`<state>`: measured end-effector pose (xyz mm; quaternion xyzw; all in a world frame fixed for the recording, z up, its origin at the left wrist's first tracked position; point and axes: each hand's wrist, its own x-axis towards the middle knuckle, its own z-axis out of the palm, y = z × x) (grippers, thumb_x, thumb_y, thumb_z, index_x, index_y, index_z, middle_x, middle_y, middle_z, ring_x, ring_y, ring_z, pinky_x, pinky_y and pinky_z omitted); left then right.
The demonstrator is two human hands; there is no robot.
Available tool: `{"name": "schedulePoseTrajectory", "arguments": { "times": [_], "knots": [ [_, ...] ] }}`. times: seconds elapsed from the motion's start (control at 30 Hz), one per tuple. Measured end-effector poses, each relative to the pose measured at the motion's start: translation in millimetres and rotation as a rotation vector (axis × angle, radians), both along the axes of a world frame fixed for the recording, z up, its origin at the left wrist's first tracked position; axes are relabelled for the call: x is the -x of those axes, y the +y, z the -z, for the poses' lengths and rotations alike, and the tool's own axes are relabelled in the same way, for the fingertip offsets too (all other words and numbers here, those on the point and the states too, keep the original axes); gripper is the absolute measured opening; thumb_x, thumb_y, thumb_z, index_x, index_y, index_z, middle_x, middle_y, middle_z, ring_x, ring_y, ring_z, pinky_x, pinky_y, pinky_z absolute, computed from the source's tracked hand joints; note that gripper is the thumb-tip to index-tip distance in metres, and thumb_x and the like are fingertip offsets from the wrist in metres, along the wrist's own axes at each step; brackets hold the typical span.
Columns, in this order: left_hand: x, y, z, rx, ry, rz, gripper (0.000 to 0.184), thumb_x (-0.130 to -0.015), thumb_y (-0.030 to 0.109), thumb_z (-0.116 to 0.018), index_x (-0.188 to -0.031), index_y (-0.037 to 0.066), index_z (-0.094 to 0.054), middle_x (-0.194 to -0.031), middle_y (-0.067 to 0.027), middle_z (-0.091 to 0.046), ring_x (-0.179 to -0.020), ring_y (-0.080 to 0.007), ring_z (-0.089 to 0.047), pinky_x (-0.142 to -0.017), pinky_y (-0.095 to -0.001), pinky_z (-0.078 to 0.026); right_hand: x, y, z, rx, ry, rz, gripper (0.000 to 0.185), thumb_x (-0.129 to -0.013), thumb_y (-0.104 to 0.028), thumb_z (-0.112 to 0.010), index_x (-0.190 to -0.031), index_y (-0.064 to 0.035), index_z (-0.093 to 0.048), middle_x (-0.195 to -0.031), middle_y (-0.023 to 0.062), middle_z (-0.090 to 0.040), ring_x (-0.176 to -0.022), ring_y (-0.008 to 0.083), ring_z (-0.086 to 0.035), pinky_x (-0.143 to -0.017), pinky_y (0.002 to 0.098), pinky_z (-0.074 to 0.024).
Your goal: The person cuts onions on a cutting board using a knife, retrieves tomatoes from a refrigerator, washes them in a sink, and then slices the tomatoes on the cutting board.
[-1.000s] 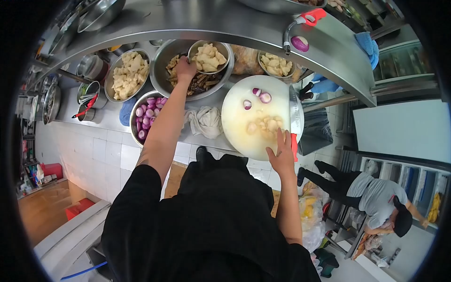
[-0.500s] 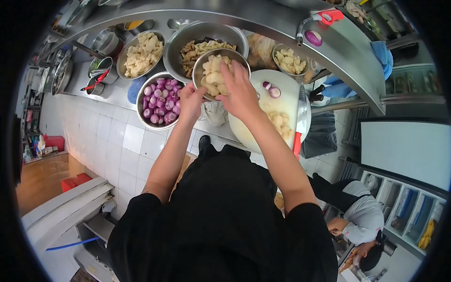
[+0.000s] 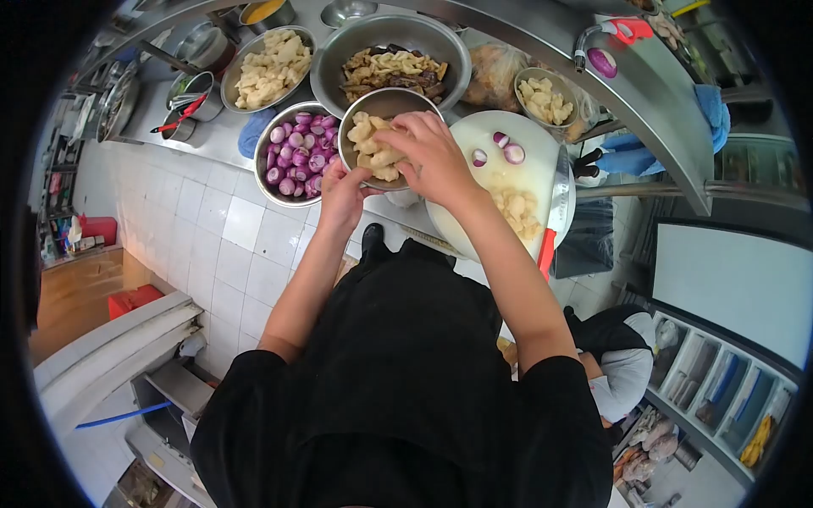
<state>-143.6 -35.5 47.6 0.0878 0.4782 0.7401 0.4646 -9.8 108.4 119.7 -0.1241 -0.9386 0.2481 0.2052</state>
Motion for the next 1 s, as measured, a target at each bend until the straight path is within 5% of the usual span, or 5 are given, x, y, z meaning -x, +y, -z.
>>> {"name": "schedulePoseTrajectory", "arguments": {
  "times": [0.27, 0.4, 0.47, 0.87, 1.0],
  "knots": [
    [-8.1, -23.1, 4.7, 0.061, -0.041, 0.056, 0.028, -0.093, -0.002, -0.061, -0.121, -0.001, -0.064, -0.112, -0.0147, -0.074, -0.093, -0.023, -0.076, -0.066, -0.0343, -0.066, -51.5, -38.5, -8.5, -0.03, 0.142, 0.117, 0.044, -0.087, -0.003, -0.069, -0.13, -0.0114, -0.069, -0.146, 0.0182, -0.057, -0.136, 0.0399, -0.054, -0.117, 0.0517, -0.0418],
    [-2.7, -47.7, 17.0, 0.063, -0.052, 0.062, 0.029, -0.092, -0.004, -0.06, -0.121, -0.002, -0.064, -0.115, -0.0167, -0.073, -0.094, -0.0248, -0.076, -0.07, -0.0386, -0.068, -146.8, -11.4, 19.8, 0.168, 0.245, 0.637, 0.031, -0.095, -0.004, -0.067, -0.127, -0.0053, -0.07, -0.132, 0.0161, -0.068, -0.126, 0.0322, -0.063, -0.108, 0.0427, -0.0496],
    [0.7, -57.8, 21.0, 0.092, -0.062, 0.05, 0.029, -0.092, -0.005, -0.058, -0.12, -0.002, -0.064, -0.114, -0.0172, -0.073, -0.094, -0.0255, -0.076, -0.072, -0.0412, -0.069, -199.6, -10.8, 31.0, 0.422, 0.278, 0.986, 0.024, -0.097, -0.001, -0.065, -0.12, -0.0024, -0.072, -0.113, 0.0135, -0.073, -0.096, 0.0199, -0.073, -0.085, 0.03, -0.0578],
    [141.5, -19.9, 9.2, -0.061, 0.016, -0.559, 0.048, -0.092, -0.008, -0.055, -0.139, 0.001, -0.049, -0.144, -0.018, -0.056, -0.126, -0.036, -0.062, -0.096, -0.0557, -0.061, -257.2, -73.7, 62.2, 0.478, 0.191, 0.921, 0.02, -0.104, -0.003, -0.059, -0.119, 0.004, -0.07, -0.103, 0.0114, -0.073, -0.081, 0.0132, -0.069, -0.072, 0.0262, -0.0567],
    [269.9, 3.0, 35.7, 0.009, 0.334, -0.733, 0.036, -0.093, -0.004, -0.059, -0.129, -0.003, -0.053, -0.13, -0.0183, -0.063, -0.111, -0.0334, -0.069, -0.08, -0.0471, -0.068, -241.5, -85.1, 53.5, 0.487, 0.143, 0.869, 0.02, -0.104, -0.002, -0.059, -0.119, 0.0024, -0.072, -0.102, 0.0127, -0.074, -0.078, 0.0134, -0.069, -0.069, 0.0271, -0.058]
  ]
}}
